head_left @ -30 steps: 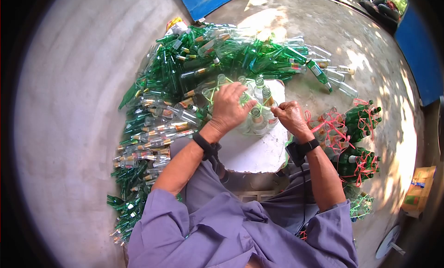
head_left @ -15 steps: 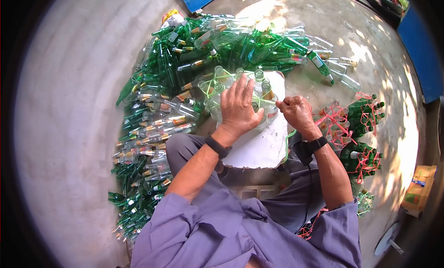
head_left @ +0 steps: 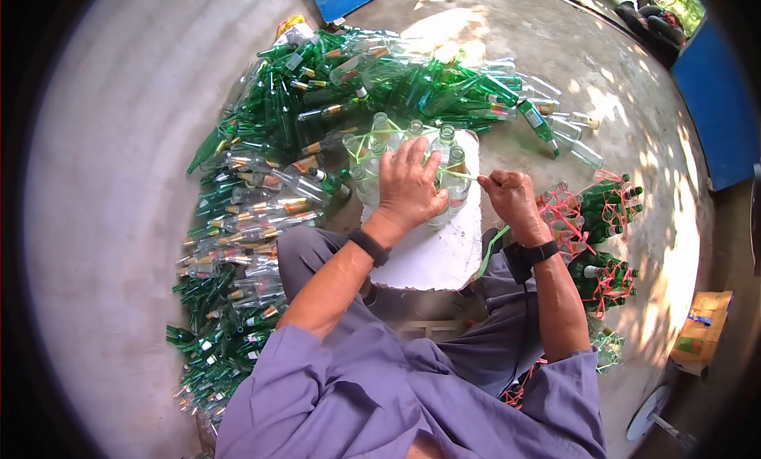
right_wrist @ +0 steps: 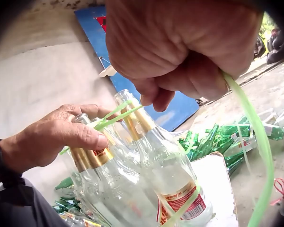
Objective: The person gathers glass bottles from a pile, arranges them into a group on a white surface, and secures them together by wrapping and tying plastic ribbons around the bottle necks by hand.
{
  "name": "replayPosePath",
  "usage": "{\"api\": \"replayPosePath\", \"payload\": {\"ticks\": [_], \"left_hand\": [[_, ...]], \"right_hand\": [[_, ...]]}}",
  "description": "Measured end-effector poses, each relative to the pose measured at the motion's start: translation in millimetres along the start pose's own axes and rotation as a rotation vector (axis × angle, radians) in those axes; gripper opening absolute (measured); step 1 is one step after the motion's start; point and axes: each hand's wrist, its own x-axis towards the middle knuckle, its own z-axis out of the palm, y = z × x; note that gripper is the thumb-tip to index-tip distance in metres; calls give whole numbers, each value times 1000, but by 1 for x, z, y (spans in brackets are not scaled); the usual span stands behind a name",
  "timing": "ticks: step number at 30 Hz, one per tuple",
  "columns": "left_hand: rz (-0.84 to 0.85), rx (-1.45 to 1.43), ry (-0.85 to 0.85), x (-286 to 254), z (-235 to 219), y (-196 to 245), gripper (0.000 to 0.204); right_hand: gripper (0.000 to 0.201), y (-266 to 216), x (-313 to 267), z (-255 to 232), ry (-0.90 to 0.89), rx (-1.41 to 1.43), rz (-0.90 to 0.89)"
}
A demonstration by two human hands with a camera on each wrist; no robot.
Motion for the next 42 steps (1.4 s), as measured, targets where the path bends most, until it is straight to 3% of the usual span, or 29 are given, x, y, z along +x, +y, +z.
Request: {"api": "replayPosePath", "payload": {"ticks": [5,8,10,13,15,19,22,23,25,27,29,32,35,37,38,40,41,42], "left_hand": [[-2,-9,-28,1,-2,0,63],[-3,-22,-51,1,0,-1,63],[-11,-17,-52,2,1,-1,63],[-11,-1,-60,3,0,-1,64],[10,0,-42,3,0,-1,64],[-4,-34,-20,4,1,-2,61],[3,-47,-10,4,2,-3,55],[0,-51,-9,4,2,-3,55],[1,-43,-8,3,1,-3,56],[-9,-57,-22,3,-2,-2,59],[-17,-67,-33,1,-5,-3,62],[-5,-200,57,-12,-17,-6,68],[-123,-293,121,-48,-41,-10,79],[-292,-321,204,-71,-45,-22,85],[-291,-316,202,-81,-41,-29,85],[-552,-671,279,-96,-29,-40,89],[-552,-667,282,-98,-23,-42,89],[-672,-906,257,-95,-19,-40,91]], "right_hand": [[29,-16,1,-17,-13,31,-94],[20,-24,5,-23,16,12,-232],[19,-36,15,-29,82,-68,-450],[16,-55,35,-26,139,-113,-587],[16,-65,53,-19,153,-144,-584],[14,-36,87,11,141,-106,-460],[16,-10,89,25,6,134,-172],[16,-3,88,29,4,130,-171],[21,10,86,40,-61,470,-31],[22,22,84,54,-39,503,-43],[21,18,77,56,-141,780,278],[21,24,77,59,-197,804,302],[16,21,73,64,-185,834,345],[14,22,74,62,-224,884,281],[12,22,75,62,-226,879,262],[11,26,76,65,-237,895,248],[10,29,77,66,-245,908,238],[10,32,77,68,-248,910,235]]}}
